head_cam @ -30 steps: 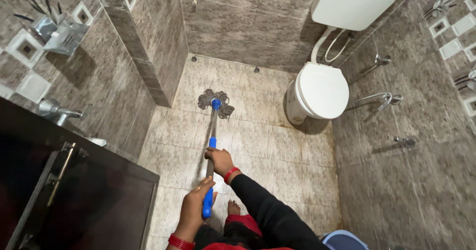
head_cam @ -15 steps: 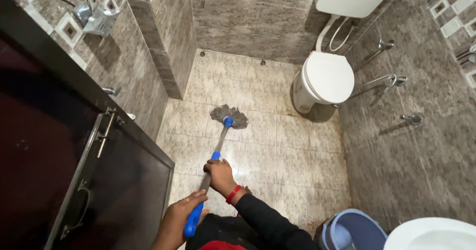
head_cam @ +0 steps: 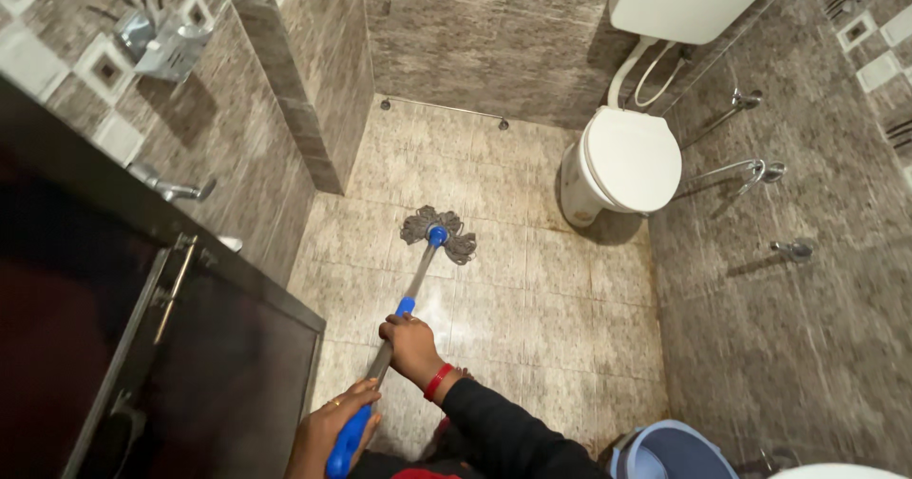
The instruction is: The person mops the bathroom floor using a mop, reaching around the toilet and sink areas.
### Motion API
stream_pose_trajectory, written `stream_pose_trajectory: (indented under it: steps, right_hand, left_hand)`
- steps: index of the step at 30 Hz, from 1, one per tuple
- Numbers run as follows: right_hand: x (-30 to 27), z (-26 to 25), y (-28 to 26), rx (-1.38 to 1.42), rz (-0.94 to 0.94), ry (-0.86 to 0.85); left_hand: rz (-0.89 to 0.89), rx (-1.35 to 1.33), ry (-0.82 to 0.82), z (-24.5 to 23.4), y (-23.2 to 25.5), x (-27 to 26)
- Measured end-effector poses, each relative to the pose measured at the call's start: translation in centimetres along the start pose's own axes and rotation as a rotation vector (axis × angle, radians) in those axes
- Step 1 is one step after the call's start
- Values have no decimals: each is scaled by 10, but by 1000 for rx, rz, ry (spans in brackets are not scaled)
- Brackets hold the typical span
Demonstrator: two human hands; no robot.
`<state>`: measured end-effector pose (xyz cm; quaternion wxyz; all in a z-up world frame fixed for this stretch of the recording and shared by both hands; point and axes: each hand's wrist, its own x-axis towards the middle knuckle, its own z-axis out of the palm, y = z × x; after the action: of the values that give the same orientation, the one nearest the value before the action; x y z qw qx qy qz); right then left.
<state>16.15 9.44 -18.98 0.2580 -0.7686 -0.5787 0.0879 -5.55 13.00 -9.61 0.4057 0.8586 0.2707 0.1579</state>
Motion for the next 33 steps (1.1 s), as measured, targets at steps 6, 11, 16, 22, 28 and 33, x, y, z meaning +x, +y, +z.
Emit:
stream_pose_trajectory:
  steps: [6,11,16,22,28,33]
  right_hand:
    - [38,-7,79,-38,-12,29]
    - [64,-14,146,-34,72,-26]
    - [60,-17,172,-75,134,-56]
    - [30,-1,142,-40,141,15]
    - [-14,-6,55,-43,117,47]
    - [-43,-16,-5,-63,120,1]
  left_hand:
    - [38,-85,72,40,17,69]
    - [45,-113,11,84,26,123]
    - [64,-128,9,116,28,135]
    - [63,-99,-35,90,35,96]
    - [78,-76,-95,25,45,33]
    - [45,-83,-205,-17,39,-12]
